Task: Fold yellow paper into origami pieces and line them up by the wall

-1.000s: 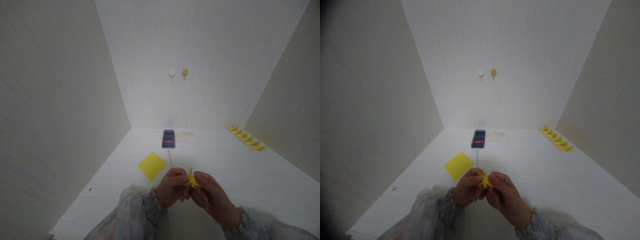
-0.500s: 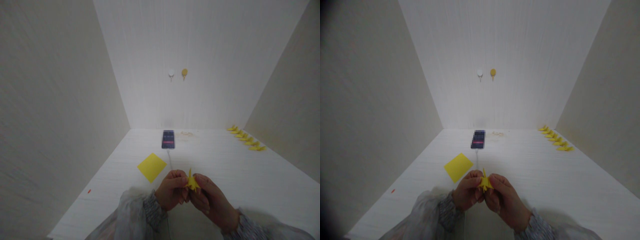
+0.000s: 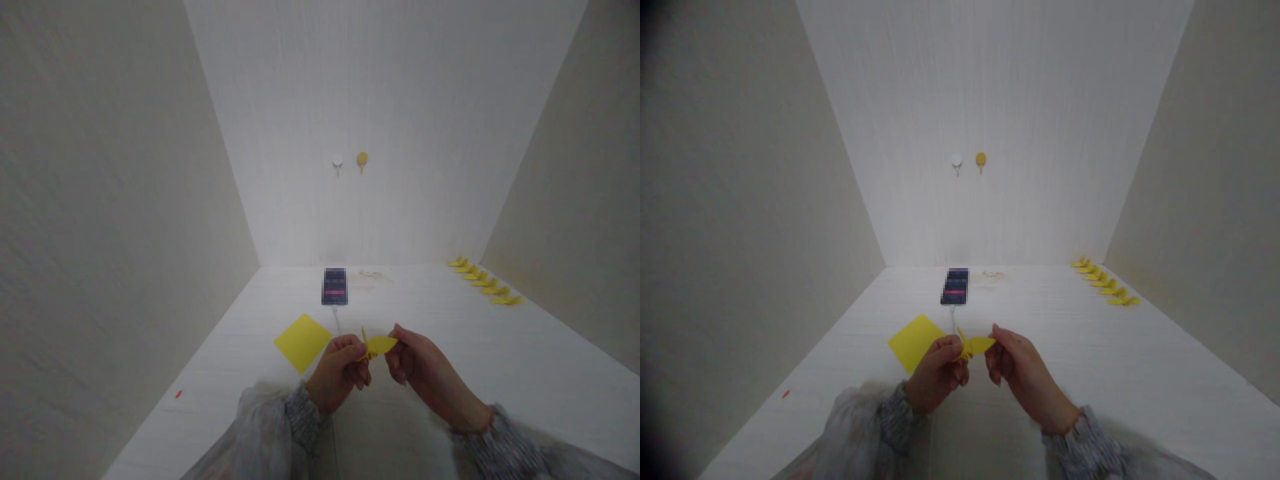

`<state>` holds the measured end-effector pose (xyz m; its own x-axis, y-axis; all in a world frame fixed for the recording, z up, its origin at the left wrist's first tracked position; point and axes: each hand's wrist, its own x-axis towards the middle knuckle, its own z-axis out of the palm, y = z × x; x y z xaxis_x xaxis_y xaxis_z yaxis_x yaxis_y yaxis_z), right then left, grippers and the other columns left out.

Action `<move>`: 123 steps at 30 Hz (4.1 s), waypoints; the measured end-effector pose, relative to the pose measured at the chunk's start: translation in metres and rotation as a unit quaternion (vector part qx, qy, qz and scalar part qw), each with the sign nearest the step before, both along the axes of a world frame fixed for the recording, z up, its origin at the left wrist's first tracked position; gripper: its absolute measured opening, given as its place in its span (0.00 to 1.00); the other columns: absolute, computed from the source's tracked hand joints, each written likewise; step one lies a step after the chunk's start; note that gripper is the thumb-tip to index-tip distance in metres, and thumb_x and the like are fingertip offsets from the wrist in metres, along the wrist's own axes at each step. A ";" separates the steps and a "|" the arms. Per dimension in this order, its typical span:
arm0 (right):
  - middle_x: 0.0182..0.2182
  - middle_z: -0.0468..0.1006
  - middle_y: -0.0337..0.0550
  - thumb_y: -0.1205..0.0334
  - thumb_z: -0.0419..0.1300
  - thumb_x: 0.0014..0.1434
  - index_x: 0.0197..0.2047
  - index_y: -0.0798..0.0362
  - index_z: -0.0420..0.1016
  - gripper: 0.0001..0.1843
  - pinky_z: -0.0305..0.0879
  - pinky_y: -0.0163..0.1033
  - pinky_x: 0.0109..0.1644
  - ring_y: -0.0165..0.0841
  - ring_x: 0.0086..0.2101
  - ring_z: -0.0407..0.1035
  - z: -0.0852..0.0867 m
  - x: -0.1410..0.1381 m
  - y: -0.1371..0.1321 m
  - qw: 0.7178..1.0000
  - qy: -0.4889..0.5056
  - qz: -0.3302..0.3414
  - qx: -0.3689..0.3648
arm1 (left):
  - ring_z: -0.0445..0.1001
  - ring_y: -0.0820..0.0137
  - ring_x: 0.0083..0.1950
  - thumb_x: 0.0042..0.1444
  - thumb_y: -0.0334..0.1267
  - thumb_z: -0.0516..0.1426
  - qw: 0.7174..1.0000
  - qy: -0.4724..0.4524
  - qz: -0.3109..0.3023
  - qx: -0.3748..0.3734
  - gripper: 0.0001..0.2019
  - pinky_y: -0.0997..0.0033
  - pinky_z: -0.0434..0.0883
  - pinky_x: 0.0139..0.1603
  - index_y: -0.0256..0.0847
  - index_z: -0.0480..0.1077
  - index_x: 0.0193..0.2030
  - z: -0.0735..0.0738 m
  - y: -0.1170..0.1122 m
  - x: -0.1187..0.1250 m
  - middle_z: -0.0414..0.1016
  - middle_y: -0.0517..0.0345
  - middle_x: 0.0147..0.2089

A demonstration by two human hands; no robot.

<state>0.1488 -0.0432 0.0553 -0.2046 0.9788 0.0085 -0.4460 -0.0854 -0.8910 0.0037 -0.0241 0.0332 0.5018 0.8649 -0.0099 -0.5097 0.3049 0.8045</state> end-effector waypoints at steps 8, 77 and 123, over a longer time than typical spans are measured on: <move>0.13 0.62 0.34 0.56 0.54 0.52 0.19 0.57 0.63 0.16 0.44 0.30 0.17 0.21 0.14 0.53 0.001 0.006 0.000 0.998 -0.001 0.059 -0.007 | 0.63 0.79 0.14 0.43 0.37 0.58 0.999 0.031 -0.007 0.037 0.10 0.81 0.54 0.12 0.33 0.62 0.20 -0.001 -0.001 0.001 0.64 0.61 0.15; 0.23 0.71 0.45 0.68 0.48 0.56 0.30 0.56 0.71 0.11 0.54 0.40 0.33 0.32 0.29 0.61 -0.015 0.018 0.014 0.615 -0.595 -0.143 0.497 | 0.62 0.75 0.26 0.36 0.32 0.59 0.994 0.106 0.006 0.025 0.04 0.74 0.59 0.33 0.33 0.68 0.18 0.006 0.002 0.004 0.65 0.60 0.21; 0.29 0.74 0.43 0.54 0.52 0.53 0.33 0.55 0.71 0.14 0.63 0.38 0.38 0.33 0.32 0.68 -0.024 0.005 0.017 0.917 -0.351 0.016 0.188 | 0.65 0.74 0.27 0.42 0.40 0.57 0.987 0.083 0.131 0.053 0.10 0.72 0.63 0.35 0.33 0.70 0.22 0.006 0.008 0.005 0.68 0.57 0.23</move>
<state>0.1535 -0.0262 0.0312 -0.3172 0.9271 0.1995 0.2455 0.2835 -0.9270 0.0083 -0.0160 0.0393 0.2600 0.9653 0.0248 -0.4192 0.0897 0.9035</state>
